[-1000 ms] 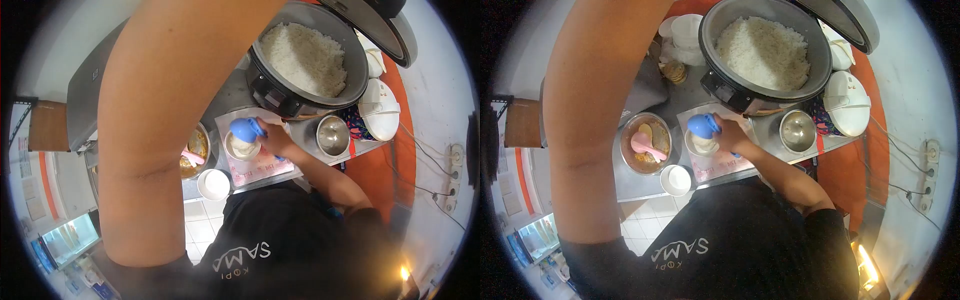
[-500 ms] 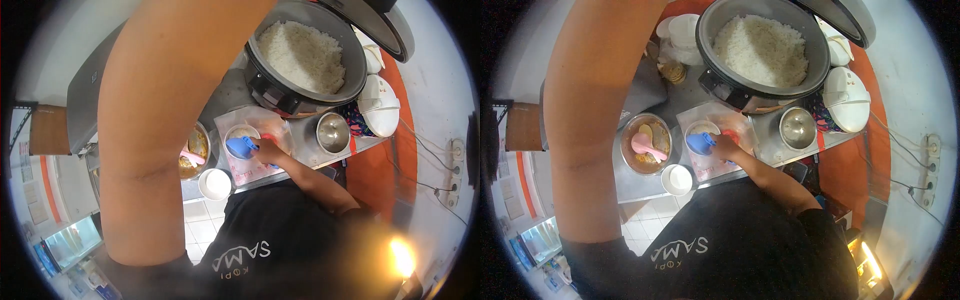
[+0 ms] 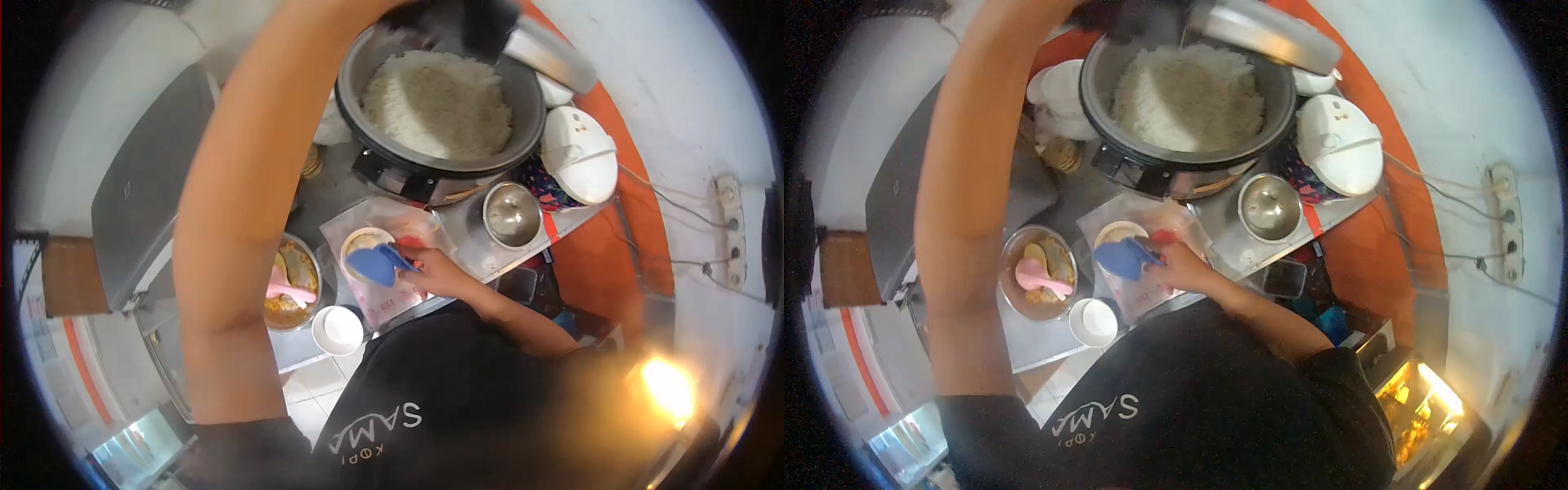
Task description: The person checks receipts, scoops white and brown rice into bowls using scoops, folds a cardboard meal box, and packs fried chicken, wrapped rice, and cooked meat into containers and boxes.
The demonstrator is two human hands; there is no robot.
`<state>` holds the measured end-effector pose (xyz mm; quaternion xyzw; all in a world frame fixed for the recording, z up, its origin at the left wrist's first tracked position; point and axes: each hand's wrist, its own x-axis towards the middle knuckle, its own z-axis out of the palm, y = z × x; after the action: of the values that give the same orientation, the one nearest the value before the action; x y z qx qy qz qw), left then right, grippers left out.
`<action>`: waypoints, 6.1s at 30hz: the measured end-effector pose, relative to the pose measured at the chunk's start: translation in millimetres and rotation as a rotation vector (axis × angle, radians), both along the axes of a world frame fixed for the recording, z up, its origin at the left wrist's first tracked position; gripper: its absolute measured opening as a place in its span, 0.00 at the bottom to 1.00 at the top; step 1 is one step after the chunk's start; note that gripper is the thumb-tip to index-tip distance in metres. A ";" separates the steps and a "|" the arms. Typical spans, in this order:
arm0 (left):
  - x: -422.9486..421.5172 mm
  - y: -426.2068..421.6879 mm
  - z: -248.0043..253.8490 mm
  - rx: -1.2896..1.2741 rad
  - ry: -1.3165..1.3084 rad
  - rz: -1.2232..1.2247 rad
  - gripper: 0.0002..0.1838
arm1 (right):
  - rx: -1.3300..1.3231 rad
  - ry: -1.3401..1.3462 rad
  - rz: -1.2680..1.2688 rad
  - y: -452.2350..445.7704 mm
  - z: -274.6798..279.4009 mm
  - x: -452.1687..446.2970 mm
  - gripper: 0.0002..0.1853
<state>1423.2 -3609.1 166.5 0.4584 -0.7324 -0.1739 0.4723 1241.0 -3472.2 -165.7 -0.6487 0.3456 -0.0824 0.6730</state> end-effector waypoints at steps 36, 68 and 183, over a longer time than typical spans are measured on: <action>-70.2 142.0 -393.9 0.451 -0.662 0.102 0.31 | -0.789 0.204 -1.177 -151.8 50.2 -264.5 0.12; -227.4 66.4 -252.1 0.611 0.245 0.189 0.47 | -1.082 0.495 0.211 -535.0 96.9 -196.2 0.28; -346.3 -295.1 -290.9 0.239 1.426 0.371 0.31 | -0.574 0.291 -0.335 -514.5 90.1 -295.6 0.14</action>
<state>1076.9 -3904.2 -124.5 0.3989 -0.1352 -0.4250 0.8012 945.4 -3986.7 -75.6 -0.7505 0.5020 -0.1921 0.3845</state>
